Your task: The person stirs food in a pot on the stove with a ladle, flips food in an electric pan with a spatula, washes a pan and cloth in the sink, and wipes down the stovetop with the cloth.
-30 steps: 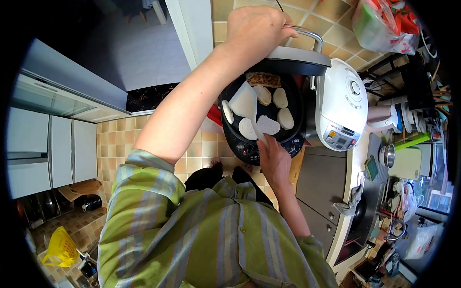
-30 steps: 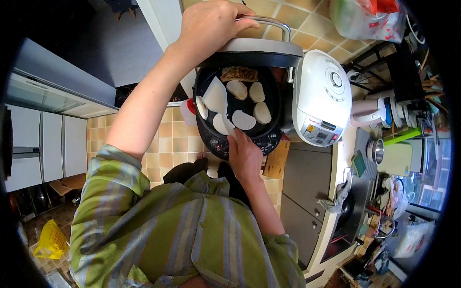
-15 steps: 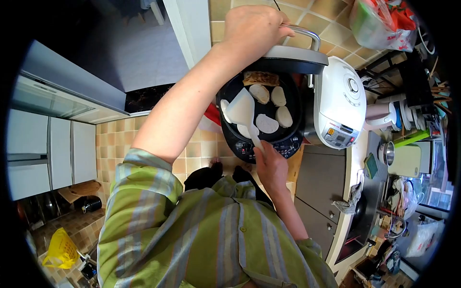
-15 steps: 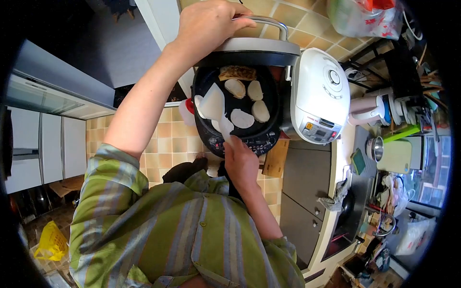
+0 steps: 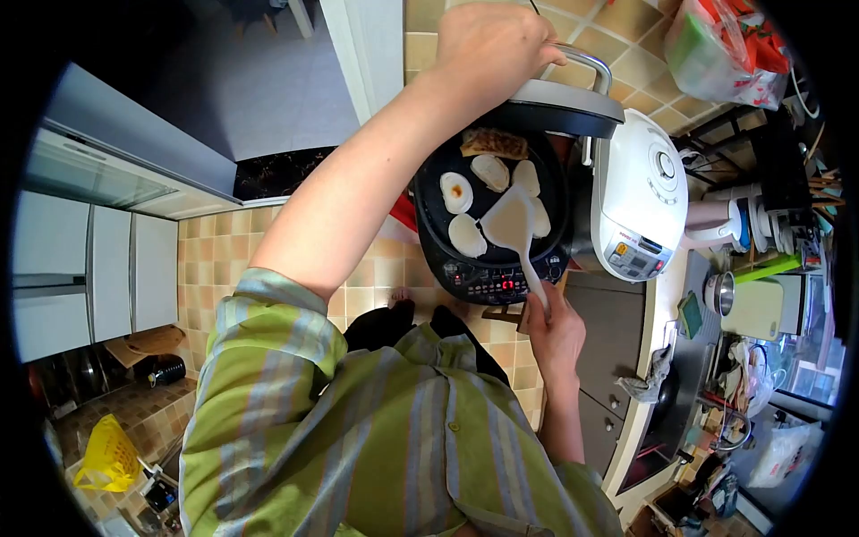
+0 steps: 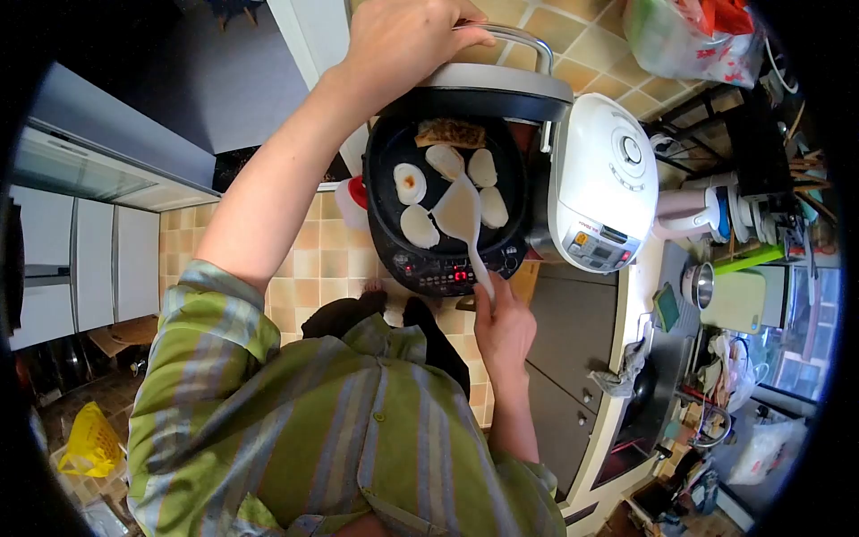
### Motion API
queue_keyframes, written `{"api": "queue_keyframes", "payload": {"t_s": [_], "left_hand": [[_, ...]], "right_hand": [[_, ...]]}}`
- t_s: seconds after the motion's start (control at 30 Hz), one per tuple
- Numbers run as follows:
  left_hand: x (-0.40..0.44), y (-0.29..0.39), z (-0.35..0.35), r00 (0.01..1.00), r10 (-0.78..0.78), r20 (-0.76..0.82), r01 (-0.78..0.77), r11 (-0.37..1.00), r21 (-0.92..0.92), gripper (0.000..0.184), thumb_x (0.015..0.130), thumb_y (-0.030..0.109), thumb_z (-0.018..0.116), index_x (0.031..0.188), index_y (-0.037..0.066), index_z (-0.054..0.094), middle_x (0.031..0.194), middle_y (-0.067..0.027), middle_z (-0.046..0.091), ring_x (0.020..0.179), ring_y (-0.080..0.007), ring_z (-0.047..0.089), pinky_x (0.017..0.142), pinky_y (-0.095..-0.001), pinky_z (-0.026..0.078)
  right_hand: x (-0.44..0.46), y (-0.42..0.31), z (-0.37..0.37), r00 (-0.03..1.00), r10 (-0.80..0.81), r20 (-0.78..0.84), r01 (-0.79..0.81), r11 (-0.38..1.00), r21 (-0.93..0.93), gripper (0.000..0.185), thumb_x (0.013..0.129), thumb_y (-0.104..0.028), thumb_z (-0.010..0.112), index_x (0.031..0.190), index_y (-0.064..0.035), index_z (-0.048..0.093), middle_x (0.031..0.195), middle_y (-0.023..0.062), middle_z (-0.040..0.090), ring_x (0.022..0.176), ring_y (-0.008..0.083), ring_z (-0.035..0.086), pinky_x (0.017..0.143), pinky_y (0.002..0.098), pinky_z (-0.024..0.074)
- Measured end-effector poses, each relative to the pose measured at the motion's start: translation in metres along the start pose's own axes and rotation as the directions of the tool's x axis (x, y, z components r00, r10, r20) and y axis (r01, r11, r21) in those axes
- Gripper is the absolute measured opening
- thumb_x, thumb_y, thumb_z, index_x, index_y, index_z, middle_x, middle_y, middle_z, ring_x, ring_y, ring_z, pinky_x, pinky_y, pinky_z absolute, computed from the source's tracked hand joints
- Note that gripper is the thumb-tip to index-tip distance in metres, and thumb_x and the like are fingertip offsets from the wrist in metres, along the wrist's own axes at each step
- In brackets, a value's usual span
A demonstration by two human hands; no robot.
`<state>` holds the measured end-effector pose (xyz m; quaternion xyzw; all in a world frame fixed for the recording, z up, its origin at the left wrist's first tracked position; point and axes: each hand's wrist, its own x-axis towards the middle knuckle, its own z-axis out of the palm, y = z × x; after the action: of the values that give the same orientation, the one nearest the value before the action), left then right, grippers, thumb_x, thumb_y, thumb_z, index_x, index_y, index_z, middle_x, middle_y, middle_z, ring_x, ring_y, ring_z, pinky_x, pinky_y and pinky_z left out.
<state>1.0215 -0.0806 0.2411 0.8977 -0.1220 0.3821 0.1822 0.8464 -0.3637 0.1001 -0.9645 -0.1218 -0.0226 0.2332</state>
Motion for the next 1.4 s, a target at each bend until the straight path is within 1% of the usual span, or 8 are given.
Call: {"api": "queue_keyframes", "payload": {"t_s": [0.5, 0.63, 0.73, 0.83, 0.93, 1.03, 1.13, 1.4], "left_hand": [[0.000, -0.001, 0.003, 1.000, -0.005, -0.003, 0.005, 1.000, 0.030, 0.029, 0.080, 0.038, 0.075, 0.078, 0.010, 0.075, 0.071, -0.0140, 0.069, 0.070, -0.0332, 0.069, 0.064, -0.0440, 0.053], [0.002, 0.000, 0.006, 1.000, -0.022, -0.008, 0.023, 1.000, 0.020, 0.029, 0.081, 0.038, 0.075, 0.077, 0.010, 0.074, 0.071, -0.0142, 0.069, 0.071, -0.0333, 0.069, 0.064, -0.0445, 0.052], [0.002, -0.001, 0.005, 1.000, -0.016, 0.004, 0.016, 0.999, 0.033, 0.029, 0.081, 0.039, 0.075, 0.077, 0.010, 0.074, 0.072, -0.0144, 0.069, 0.071, -0.0331, 0.069, 0.064, -0.0443, 0.053], [0.005, 0.000, 0.001, 0.998, -0.024, 0.056, 0.021, 0.999, 0.045, 0.030, 0.080, 0.039, 0.075, 0.080, 0.009, 0.075, 0.073, -0.0145, 0.070, 0.071, -0.0328, 0.070, 0.064, -0.0436, 0.053], [0.003, 0.000, 0.005, 0.999, -0.034, 0.024, 0.032, 0.997, 0.064, 0.029, 0.080, 0.038, 0.076, 0.083, 0.009, 0.077, 0.075, -0.0144, 0.071, 0.072, -0.0325, 0.070, 0.065, -0.0432, 0.054], [0.003, -0.002, 0.007, 1.000, -0.015, -0.026, 0.015, 1.000, 0.026, 0.028, 0.080, 0.037, 0.076, 0.086, 0.009, 0.078, 0.076, -0.0141, 0.071, 0.073, -0.0321, 0.070, 0.067, -0.0431, 0.054], [0.004, -0.001, 0.004, 1.000, -0.011, -0.012, 0.011, 1.000, -0.001, 0.027, 0.081, 0.035, 0.076, 0.088, 0.009, 0.078, 0.077, -0.0140, 0.072, 0.075, -0.0318, 0.071, 0.068, -0.0428, 0.054], [0.003, -0.002, 0.006, 0.999, 0.000, -0.048, -0.001, 0.999, -0.032, 0.025, 0.082, 0.032, 0.075, 0.087, 0.008, 0.078, 0.079, -0.0151, 0.072, 0.077, -0.0322, 0.070, 0.069, -0.0430, 0.054]], "right_hand": [[0.040, 0.026, 0.004, 0.981, 0.099, 0.168, -0.106, 0.994, 0.032, 0.023, 0.093, -0.028, 0.071, 0.111, -0.0137, 0.072, 0.074, 0.0172, 0.068, 0.068, 0.0365, 0.068, 0.061, 0.0435, 0.0519], [0.042, 0.059, 0.027, 0.945, 0.083, 0.318, -0.180, 0.939, 0.291, 0.027, 0.095, -0.027, 0.070, 0.117, -0.0118, 0.072, 0.073, 0.0135, 0.068, 0.062, 0.0234, 0.066, 0.061, 0.0354, 0.0504], [0.049, 0.060, 0.036, 0.840, 0.092, 0.535, -0.388, 0.792, 0.472, 0.028, 0.097, -0.025, 0.069, 0.118, -0.0070, 0.072, 0.075, 0.0045, 0.067, 0.064, 0.0116, 0.061, 0.060, 0.0286, 0.0486], [0.048, 0.059, 0.043, 0.848, 0.110, 0.519, -0.423, 0.731, 0.535, 0.028, 0.098, -0.024, 0.069, 0.115, -0.0024, 0.071, 0.077, -0.0023, 0.064, 0.068, 0.0049, 0.057, 0.061, 0.0241, 0.0480], [0.047, 0.063, 0.045, 0.858, 0.131, 0.496, -0.433, 0.706, 0.561, 0.027, 0.096, -0.024, 0.069, 0.115, -0.0049, 0.072, 0.079, 0.0039, 0.070, 0.067, 0.0142, 0.064, 0.063, 0.0282, 0.0505], [0.041, 0.048, 0.042, 0.957, 0.015, 0.291, -0.118, 0.933, 0.340, 0.028, 0.094, -0.024, 0.070, 0.117, -0.0081, 0.071, 0.088, 0.0130, 0.073, 0.074, 0.0290, 0.070, 0.066, 0.0360, 0.0536], [0.041, 0.023, 0.031, 0.975, -0.072, 0.208, 0.024, 0.974, 0.225, 0.028, 0.092, -0.024, 0.070, 0.116, -0.0107, 0.071, 0.098, 0.0184, 0.071, 0.086, 0.0382, 0.069, 0.071, 0.0423, 0.0549], [0.044, 0.009, 0.047, 0.976, -0.189, 0.108, 0.157, 0.955, 0.251, 0.026, 0.091, -0.023, 0.071, 0.113, -0.0092, 0.071, 0.099, 0.0180, 0.072, 0.088, 0.0393, 0.069, 0.071, 0.0425, 0.0555]]}}
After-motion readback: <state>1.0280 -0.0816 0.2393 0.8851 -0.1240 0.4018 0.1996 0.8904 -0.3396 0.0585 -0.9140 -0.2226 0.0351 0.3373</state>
